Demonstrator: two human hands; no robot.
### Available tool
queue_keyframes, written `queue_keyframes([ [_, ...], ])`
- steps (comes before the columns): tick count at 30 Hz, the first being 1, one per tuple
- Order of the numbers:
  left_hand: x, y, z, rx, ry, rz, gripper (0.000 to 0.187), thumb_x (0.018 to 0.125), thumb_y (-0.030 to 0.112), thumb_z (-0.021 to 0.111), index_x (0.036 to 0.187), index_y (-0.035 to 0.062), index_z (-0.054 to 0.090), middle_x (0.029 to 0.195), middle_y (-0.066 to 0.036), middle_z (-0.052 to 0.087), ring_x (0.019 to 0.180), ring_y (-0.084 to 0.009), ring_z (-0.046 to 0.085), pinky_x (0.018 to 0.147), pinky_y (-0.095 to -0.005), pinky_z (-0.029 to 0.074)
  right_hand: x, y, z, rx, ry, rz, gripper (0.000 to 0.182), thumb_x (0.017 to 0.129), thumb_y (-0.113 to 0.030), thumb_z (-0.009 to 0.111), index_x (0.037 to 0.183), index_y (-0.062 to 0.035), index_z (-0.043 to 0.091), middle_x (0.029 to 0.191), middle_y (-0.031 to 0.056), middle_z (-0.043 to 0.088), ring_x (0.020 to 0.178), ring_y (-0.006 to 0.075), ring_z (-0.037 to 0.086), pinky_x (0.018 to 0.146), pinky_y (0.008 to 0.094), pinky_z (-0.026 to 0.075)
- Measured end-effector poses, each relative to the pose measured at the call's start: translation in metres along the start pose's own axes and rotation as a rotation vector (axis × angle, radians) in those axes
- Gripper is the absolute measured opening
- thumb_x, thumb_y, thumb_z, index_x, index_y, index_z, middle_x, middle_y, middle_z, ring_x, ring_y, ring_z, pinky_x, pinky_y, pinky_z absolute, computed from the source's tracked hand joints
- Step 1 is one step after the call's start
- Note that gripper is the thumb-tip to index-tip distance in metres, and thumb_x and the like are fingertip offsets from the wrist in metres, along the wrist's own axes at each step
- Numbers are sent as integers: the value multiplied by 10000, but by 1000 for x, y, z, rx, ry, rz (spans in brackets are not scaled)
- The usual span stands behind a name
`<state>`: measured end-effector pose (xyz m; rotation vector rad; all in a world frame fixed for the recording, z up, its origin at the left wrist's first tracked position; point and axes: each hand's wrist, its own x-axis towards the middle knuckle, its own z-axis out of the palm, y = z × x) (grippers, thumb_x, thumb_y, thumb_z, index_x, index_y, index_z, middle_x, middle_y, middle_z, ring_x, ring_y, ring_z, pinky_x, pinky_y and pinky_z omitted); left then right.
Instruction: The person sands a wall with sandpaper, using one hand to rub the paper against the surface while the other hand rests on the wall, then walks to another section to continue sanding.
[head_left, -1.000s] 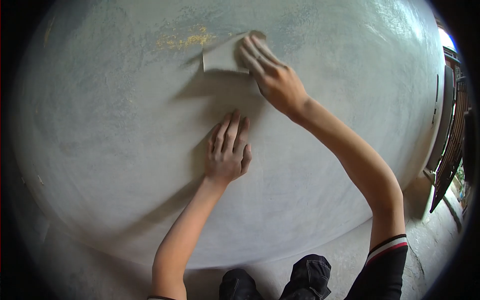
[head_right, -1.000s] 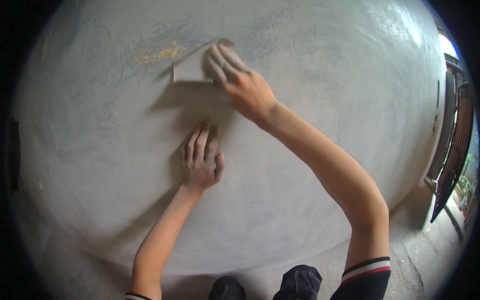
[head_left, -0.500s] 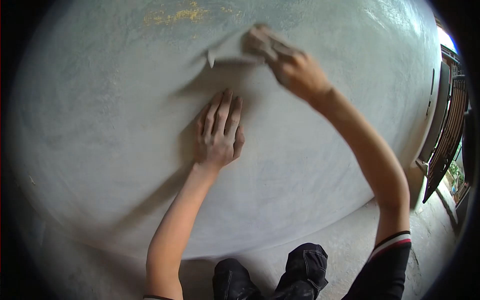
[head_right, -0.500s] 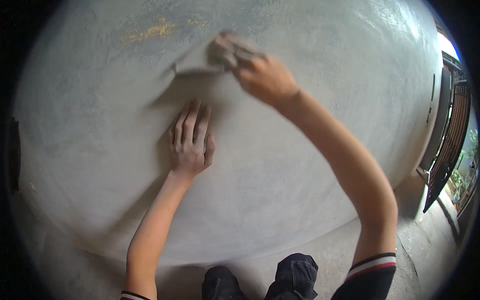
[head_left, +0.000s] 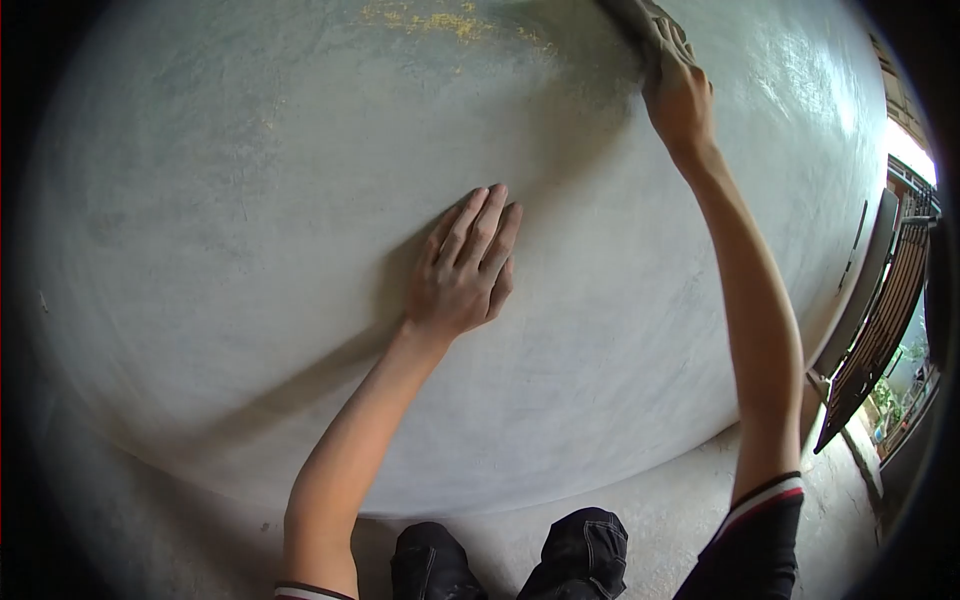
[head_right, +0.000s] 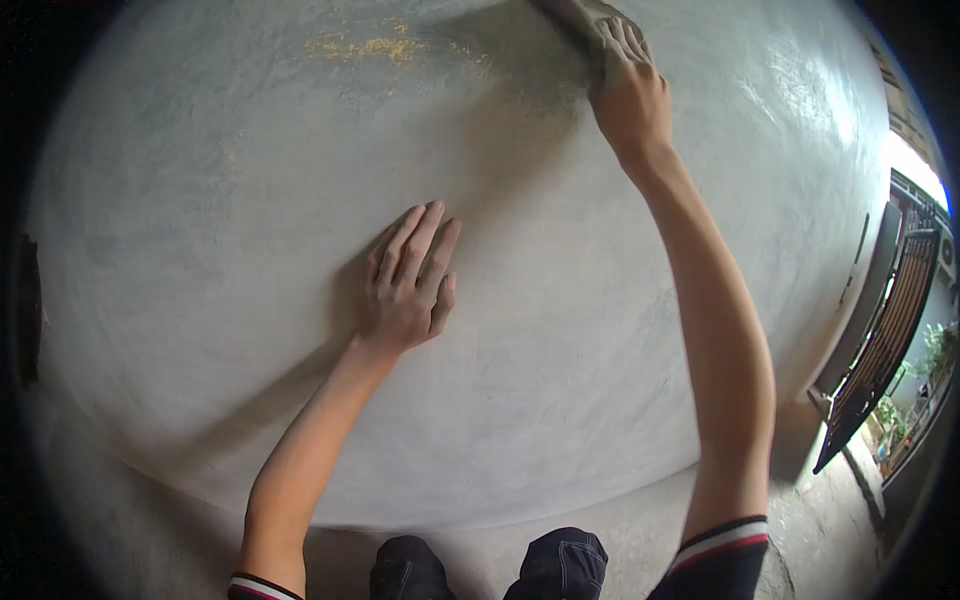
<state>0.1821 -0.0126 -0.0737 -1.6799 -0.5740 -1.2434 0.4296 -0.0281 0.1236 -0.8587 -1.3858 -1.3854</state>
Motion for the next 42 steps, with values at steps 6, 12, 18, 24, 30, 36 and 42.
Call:
queue_keyframes([
  [6,0,0,-3,-27,-19,-20,443,915,254,444,1321,97,527,1408,-94,459,1297,-238,431,1044,-395,372,-63,-72,-9,27,-62,-466,436,840,-23,536,1275,-1,512,1289,160,564,1221,337,517,1058,409,409],
  [12,-1,-1,-3,39,-20,24,451,934,282,407,1332,101,518,1408,-83,462,1295,-228,434,1049,-390,365,15,32,8,-317,34,-144,383,889,-31,484,1270,-10,520,1323,198,523,1259,335,474,1068,390,403],
  [18,3,1,-6,20,-44,-7,454,938,290,398,1335,102,513,1405,-81,465,1297,-223,432,1051,-386,364,-48,-30,-26,-12,-175,-652,324,875,-56,553,1190,6,591,1288,179,560,1228,330,514,1060,385,419],
  [24,0,-2,-5,-42,-22,-3,457,905,252,461,1329,89,512,1417,-84,445,1301,-232,424,1050,-388,375,-28,-1,-5,-168,66,-78,441,838,28,522,1278,-9,515,1257,197,576,1239,352,496,1085,404,376],
  [30,-3,0,-4,-36,-42,-16,471,874,240,493,1317,83,516,1406,-87,446,1308,-227,407,1052,-390,376,-75,-38,-23,-44,-145,-455,442,828,-9,567,1268,-14,525,1279,131,585,1170,241,577,1101,434,360],
  [36,0,-1,-3,-7,-15,-4,449,901,253,452,1314,92,520,1410,-77,451,1313,-216,403,1063,-378,359,-25,-47,18,-208,160,-64,433,866,-75,551,1290,-3,501,1255,210,576,1185,310,556,982,430,479],
  [42,-2,0,-3,33,-12,-17,452,902,256,450,1322,103,518,1410,-61,458,1306,-201,413,1041,-368,377,-25,-54,-3,-112,3,-344,436,830,-1,538,1266,-19,529,1308,183,545,1230,323,512,1039,406,436],
])
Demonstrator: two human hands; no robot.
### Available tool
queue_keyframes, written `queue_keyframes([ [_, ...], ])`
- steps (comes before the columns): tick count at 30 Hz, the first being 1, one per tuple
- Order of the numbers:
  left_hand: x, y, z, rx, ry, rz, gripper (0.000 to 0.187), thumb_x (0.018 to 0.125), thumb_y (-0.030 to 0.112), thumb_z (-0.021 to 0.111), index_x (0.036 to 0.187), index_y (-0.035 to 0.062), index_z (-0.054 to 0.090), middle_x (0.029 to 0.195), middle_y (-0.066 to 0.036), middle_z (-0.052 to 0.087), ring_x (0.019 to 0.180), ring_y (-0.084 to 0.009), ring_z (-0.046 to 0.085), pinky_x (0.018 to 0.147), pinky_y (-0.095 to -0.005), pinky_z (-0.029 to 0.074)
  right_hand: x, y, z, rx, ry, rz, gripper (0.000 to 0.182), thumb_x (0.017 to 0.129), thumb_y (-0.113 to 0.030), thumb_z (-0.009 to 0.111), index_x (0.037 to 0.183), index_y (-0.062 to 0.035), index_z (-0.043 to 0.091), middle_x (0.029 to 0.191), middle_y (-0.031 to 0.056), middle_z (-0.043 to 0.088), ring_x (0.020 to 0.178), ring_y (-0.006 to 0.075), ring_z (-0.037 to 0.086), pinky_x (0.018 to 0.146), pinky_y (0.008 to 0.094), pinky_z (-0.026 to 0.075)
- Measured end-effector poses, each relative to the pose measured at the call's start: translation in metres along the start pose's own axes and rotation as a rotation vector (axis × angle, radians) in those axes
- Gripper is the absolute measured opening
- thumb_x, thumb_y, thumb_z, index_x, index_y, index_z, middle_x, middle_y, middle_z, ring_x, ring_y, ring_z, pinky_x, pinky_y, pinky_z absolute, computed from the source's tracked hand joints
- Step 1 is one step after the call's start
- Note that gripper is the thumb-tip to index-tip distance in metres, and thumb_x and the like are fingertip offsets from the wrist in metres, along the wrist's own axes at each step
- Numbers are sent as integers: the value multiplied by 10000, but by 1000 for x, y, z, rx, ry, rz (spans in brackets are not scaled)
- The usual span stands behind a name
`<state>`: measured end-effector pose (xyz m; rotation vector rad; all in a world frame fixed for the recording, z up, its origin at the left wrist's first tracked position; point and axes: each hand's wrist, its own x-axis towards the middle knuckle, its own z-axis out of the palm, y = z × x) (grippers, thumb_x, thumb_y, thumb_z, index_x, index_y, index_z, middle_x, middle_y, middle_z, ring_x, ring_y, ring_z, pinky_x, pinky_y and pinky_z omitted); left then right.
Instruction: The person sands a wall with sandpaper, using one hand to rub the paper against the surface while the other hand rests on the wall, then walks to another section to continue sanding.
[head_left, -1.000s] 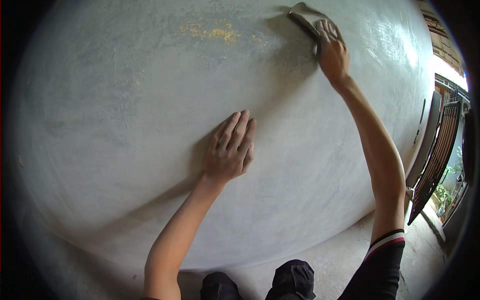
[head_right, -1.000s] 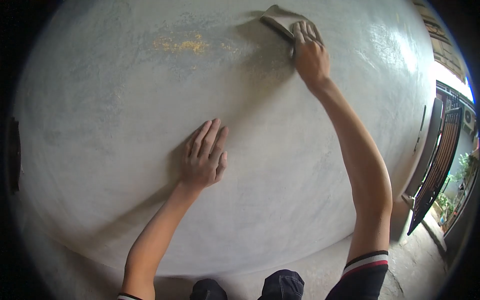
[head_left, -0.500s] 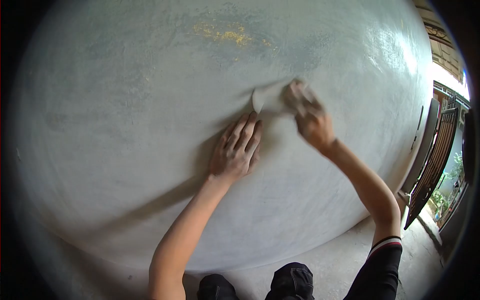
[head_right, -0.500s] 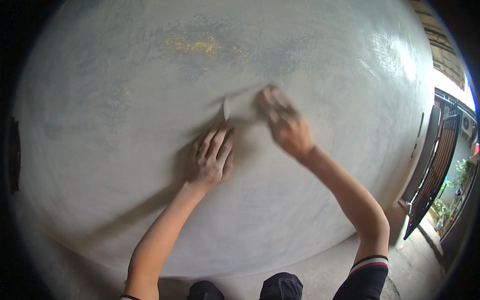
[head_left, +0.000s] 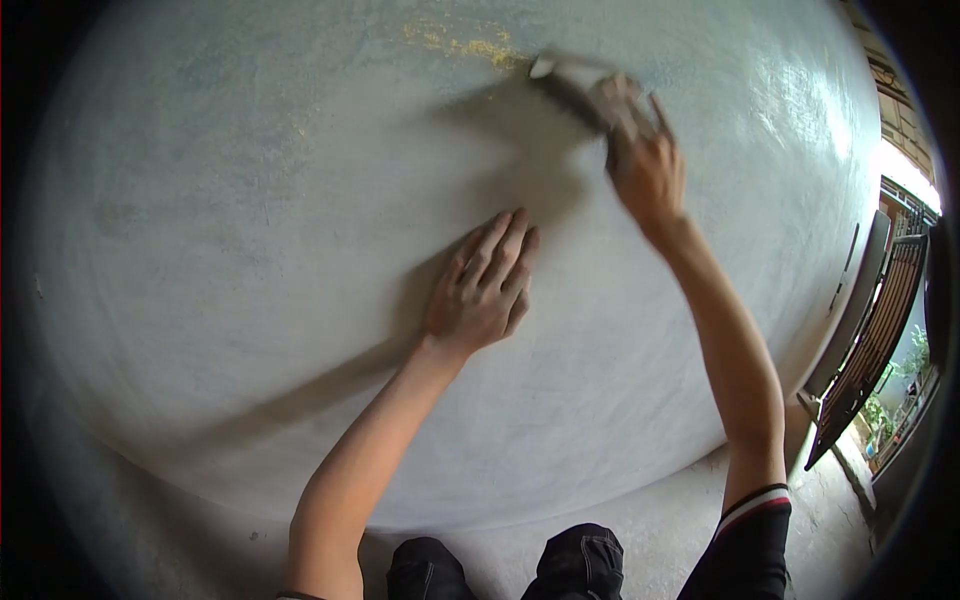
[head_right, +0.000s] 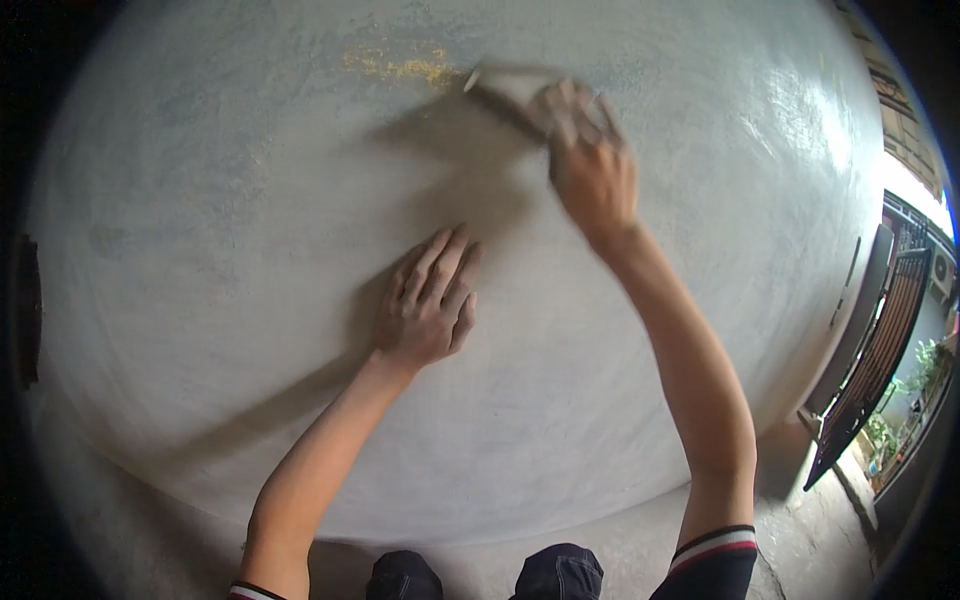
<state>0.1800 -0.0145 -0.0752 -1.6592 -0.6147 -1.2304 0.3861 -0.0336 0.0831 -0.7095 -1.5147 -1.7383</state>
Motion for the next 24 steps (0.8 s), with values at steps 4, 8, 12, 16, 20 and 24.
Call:
queue_keyframes([
  [4,1,-1,-4,43,-12,30,455,884,244,467,1311,98,524,1416,-76,453,1298,-208,423,1032,-372,381,34,11,22,-1,3,408,430,838,2,532,1268,10,508,1288,218,547,1174,375,544,969,394,486],
  [8,2,-1,-5,-53,-25,0,459,886,244,471,1316,93,517,1415,-81,453,1298,-211,422,1033,-373,380,-29,-58,1,67,16,157,535,793,51,558,1320,12,475,1323,201,529,1161,368,564,983,391,490],
  [12,2,-3,-4,-18,-23,18,450,892,250,464,1306,81,516,1419,-82,446,1293,-217,426,1032,-376,379,7,-5,10,42,39,140,488,797,14,590,1279,-14,518,1278,187,566,1215,364,514,986,399,486],
  [16,-3,-1,-1,26,5,17,444,898,255,455,1302,80,516,1419,-80,443,1289,-218,430,1030,-377,380,29,-8,21,2,50,299,495,810,6,566,1298,10,487,1300,226,532,1206,379,515,976,417,480],
  [20,-3,1,-4,-43,-37,-13,462,900,251,454,1329,86,498,1423,-76,443,1292,-211,430,1027,-374,382,-24,-45,-7,115,-39,154,454,824,-11,572,1272,14,512,1289,214,549,1206,358,523,996,416,467],
  [24,2,-3,-2,6,-10,22,459,901,248,451,1328,87,498,1421,-77,445,1292,-210,431,1021,-370,385,11,20,15,45,32,111,409,850,36,509,1257,21,528,1314,197,536,1230,335,510,1017,398,455],
])
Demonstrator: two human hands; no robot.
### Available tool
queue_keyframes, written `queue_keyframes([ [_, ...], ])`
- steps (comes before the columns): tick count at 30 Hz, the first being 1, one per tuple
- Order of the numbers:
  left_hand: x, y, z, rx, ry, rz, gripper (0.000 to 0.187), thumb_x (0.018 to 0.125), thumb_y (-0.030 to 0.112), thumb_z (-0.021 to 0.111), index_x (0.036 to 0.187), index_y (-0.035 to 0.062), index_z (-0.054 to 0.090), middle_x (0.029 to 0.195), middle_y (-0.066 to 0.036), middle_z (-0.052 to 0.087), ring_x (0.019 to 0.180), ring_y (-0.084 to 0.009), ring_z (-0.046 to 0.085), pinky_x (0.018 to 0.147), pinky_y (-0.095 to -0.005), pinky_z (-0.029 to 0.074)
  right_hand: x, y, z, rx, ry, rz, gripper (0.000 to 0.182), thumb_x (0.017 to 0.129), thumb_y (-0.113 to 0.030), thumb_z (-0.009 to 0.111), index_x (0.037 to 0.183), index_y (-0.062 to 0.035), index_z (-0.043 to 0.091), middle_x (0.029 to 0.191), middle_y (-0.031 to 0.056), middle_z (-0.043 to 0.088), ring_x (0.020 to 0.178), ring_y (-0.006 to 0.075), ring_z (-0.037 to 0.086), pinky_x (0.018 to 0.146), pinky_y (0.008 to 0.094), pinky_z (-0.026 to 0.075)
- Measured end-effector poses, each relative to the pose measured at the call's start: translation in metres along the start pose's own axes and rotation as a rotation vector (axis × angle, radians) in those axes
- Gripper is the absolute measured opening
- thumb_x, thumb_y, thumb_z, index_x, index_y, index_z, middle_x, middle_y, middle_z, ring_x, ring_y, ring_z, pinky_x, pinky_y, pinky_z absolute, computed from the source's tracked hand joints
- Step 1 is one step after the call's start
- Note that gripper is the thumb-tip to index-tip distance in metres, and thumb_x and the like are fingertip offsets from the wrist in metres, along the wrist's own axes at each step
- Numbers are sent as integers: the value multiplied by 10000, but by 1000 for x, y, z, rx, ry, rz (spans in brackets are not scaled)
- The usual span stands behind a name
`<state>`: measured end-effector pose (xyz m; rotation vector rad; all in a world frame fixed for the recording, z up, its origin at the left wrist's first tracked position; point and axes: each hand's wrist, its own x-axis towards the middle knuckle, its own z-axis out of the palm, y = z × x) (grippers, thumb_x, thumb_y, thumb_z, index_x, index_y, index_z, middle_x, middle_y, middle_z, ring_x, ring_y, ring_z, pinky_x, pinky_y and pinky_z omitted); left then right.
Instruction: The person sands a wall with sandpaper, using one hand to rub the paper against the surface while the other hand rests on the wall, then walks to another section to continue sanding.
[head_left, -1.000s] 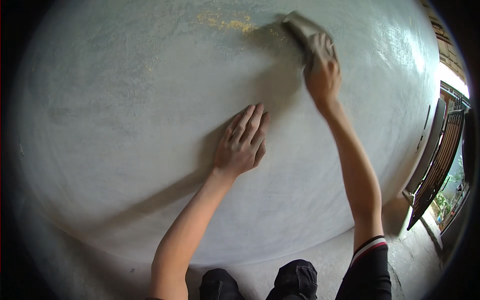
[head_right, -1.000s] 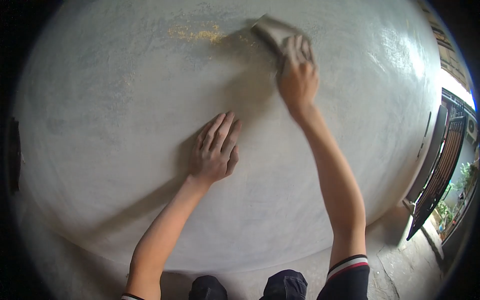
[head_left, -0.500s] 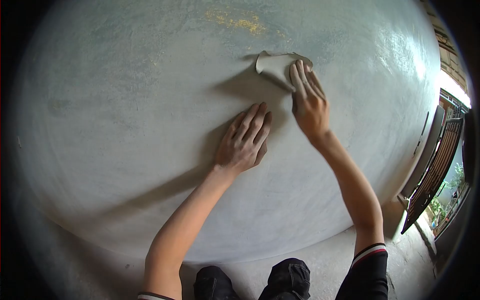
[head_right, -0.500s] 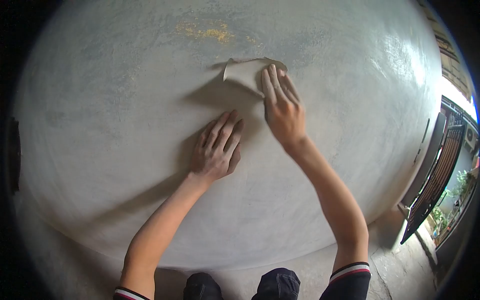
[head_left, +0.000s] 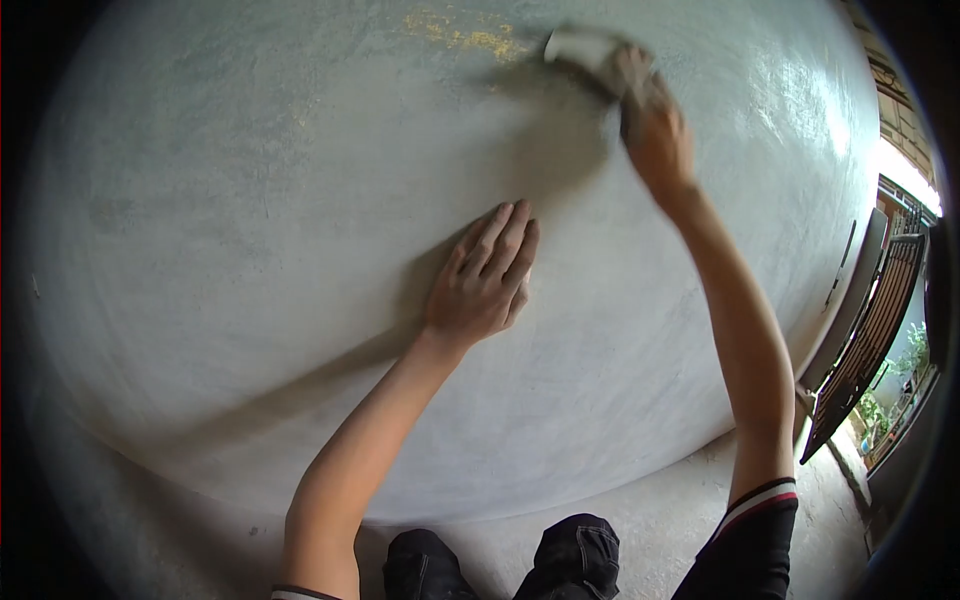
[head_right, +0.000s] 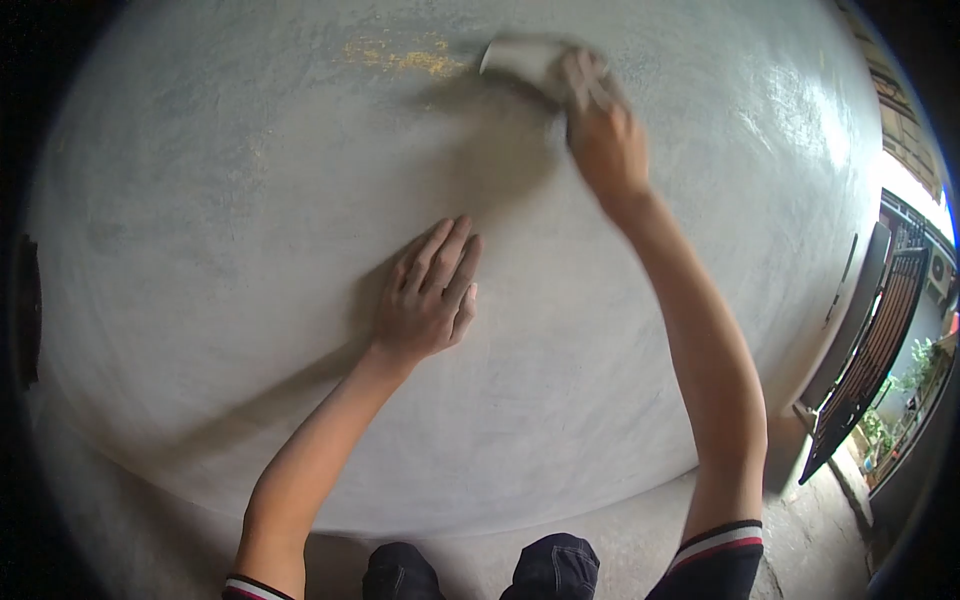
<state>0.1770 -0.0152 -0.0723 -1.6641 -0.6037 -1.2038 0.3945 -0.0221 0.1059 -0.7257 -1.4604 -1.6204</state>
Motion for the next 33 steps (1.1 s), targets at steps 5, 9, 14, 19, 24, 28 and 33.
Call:
queue_keyframes([
  [5,-3,3,0,16,23,12,441,902,253,455,1304,85,519,1412,-78,452,1285,-218,441,1019,-376,385,-9,-24,2,45,70,116,501,820,39,520,1318,15,472,1326,215,520,1226,357,510,1022,412,440],
  [9,0,4,-2,-34,-28,-21,440,916,263,437,1311,88,521,1404,-75,460,1285,-222,442,1024,-383,384,-45,-53,-25,116,-108,-95,471,821,-5,576,1289,-12,519,1361,170,505,1215,319,530,1026,396,444],
  [14,0,5,2,-4,47,2,429,910,252,445,1296,84,529,1385,-82,475,1284,-232,442,1030,-386,383,8,12,4,-15,58,146,505,834,12,559,1331,-36,477,1377,169,486,1229,354,505,1016,394,450],
  [19,1,6,-1,-28,-10,-28,431,909,227,450,1307,80,526,1383,-92,479,1287,-234,440,1046,-386,375,-50,-49,-15,157,-44,-19,570,810,0,581,1361,-39,442,1381,185,479,1258,334,489,1047,419,429],
  [24,3,6,3,-21,12,-6,432,909,234,454,1302,71,529,1392,-101,471,1285,-246,443,1048,-389,368,-13,23,1,-21,-91,89,441,871,-40,536,1308,-3,488,1363,193,495,1273,312,478,1066,373,414],
  [28,-2,8,1,-24,19,-1,438,909,242,457,1307,70,521,1395,-108,465,1288,-256,442,1047,-399,366,-12,11,10,19,30,221,568,873,-38,528,1417,-52,364,1382,203,471,1269,342,474,1091,391,374],
  [33,-2,12,5,-34,-3,-25,448,918,249,447,1329,80,502,1406,-109,456,1294,-261,435,1040,-404,369,-58,-27,-28,153,-125,-133,469,835,-57,572,1302,-48,524,1378,140,499,1258,304,496,1056,402,419],
])
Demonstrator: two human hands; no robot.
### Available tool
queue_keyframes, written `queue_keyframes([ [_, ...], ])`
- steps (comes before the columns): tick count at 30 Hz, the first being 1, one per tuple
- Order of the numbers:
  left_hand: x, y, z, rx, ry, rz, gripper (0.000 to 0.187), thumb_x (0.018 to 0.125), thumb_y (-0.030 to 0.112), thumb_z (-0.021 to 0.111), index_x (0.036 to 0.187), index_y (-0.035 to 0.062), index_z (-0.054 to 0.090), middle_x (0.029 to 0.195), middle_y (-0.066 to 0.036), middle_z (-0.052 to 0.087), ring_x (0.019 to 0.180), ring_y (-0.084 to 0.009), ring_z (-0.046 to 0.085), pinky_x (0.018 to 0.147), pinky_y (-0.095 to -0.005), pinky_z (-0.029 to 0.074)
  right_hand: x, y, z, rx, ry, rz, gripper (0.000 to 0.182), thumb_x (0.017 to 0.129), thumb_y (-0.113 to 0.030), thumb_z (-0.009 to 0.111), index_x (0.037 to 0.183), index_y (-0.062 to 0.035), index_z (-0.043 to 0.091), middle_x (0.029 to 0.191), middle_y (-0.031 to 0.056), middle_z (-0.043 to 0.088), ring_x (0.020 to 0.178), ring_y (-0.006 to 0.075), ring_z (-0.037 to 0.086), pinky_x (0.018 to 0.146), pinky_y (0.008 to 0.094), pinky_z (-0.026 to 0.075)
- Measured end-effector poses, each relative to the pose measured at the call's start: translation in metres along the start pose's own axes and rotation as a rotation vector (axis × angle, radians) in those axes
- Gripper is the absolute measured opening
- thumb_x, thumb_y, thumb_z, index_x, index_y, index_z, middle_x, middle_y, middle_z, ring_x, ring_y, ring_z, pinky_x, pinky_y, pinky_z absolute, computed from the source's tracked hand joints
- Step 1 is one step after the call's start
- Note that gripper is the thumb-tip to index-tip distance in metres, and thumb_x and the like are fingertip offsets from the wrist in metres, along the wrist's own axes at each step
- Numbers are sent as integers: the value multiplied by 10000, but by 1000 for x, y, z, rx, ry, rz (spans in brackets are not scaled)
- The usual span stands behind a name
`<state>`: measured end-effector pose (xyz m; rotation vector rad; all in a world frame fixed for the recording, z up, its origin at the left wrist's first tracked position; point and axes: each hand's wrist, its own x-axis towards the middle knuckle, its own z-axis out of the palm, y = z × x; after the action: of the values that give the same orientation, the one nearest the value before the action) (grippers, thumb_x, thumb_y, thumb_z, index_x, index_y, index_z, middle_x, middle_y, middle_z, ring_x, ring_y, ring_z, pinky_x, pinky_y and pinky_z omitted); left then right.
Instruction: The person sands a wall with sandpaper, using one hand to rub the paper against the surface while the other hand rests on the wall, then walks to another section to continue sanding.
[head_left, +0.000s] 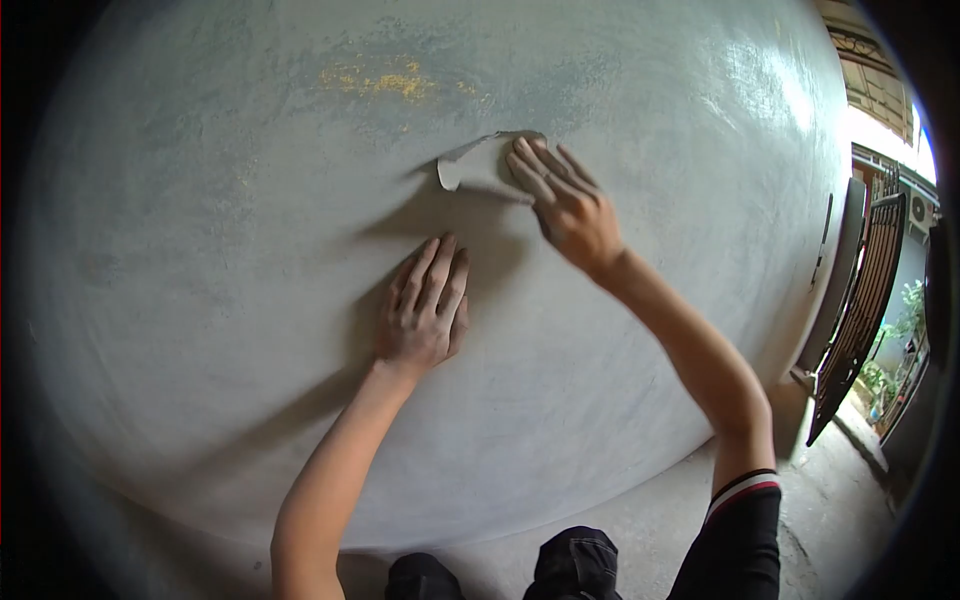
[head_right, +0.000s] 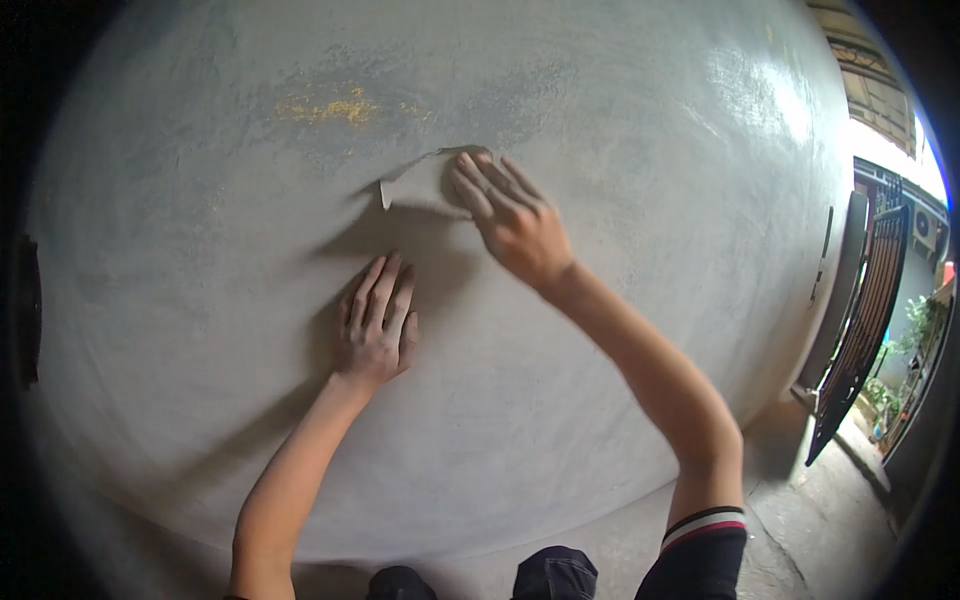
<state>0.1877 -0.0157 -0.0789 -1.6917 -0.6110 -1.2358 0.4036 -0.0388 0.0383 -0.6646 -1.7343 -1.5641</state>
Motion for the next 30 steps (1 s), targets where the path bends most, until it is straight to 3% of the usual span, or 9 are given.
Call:
queue_keyframes([
  [2,0,-2,-1,11,-5,18,445,922,249,439,1324,67,500,1404,-124,454,1291,-277,434,1038,-416,371,17,42,13,-136,84,-80,455,836,-71,580,1288,-34,538,1395,129,484,1266,288,491,1081,396,388],
  [4,0,-1,-2,16,-15,31,445,923,245,437,1324,62,498,1403,-130,453,1292,-280,433,1038,-420,370,43,71,22,-61,194,160,470,844,-65,567,1309,-22,509,1392,160,477,1287,319,459,1078,401,389],
  [8,1,-1,-1,20,-10,28,439,927,241,434,1319,52,495,1398,-139,453,1287,-292,433,1036,-431,371,43,30,31,97,268,337,525,831,-67,577,1342,-24,464,1406,202,445,1289,366,445,1062,407,405],
  [11,0,1,0,10,-9,20,439,928,249,436,1312,47,498,1390,-145,456,1271,-303,443,1027,-435,374,-1,-24,24,205,97,-12,533,827,-73,598,1347,-72,479,1427,158,438,1301,302,452,1093,408,375],
  [13,2,1,1,39,-24,19,437,930,248,432,1309,43,503,1387,-150,457,1267,-310,443,1021,-432,376,1,2,19,161,15,-109,510,845,-76,584,1344,-100,487,1421,127,456,1295,293,460,1089,398,385],
  [19,3,0,0,50,-11,47,438,947,245,405,1308,16,500,1398,-155,447,1288,-310,423,1051,-425,367,50,94,34,-152,272,366,487,853,-99,571,1333,-101,491,1401,135,474,1289,355,447,1045,436,420],
  [23,2,2,-2,40,-28,37,438,947,246,412,1311,19,502,1400,-157,446,1287,-308,427,1035,-423,376,22,1,32,207,135,-12,495,869,-127,566,1355,-127,472,1393,116,487,1312,309,431,1101,415,360],
  [25,2,2,-3,52,-48,42,438,948,247,413,1312,20,502,1399,-158,447,1286,-307,430,1029,-423,380,19,21,28,162,25,-192,445,906,-158,538,1348,-147,488,1400,79,486,1297,304,450,1095,414,370],
  [30,2,1,1,48,-21,61,441,942,252,425,1309,20,504,1387,-162,458,1277,-323,437,1016,-430,389,21,104,21,-182,224,336,449,901,-113,523,1347,-147,483,1376,94,505,1248,355,482,1013,426,449],
])
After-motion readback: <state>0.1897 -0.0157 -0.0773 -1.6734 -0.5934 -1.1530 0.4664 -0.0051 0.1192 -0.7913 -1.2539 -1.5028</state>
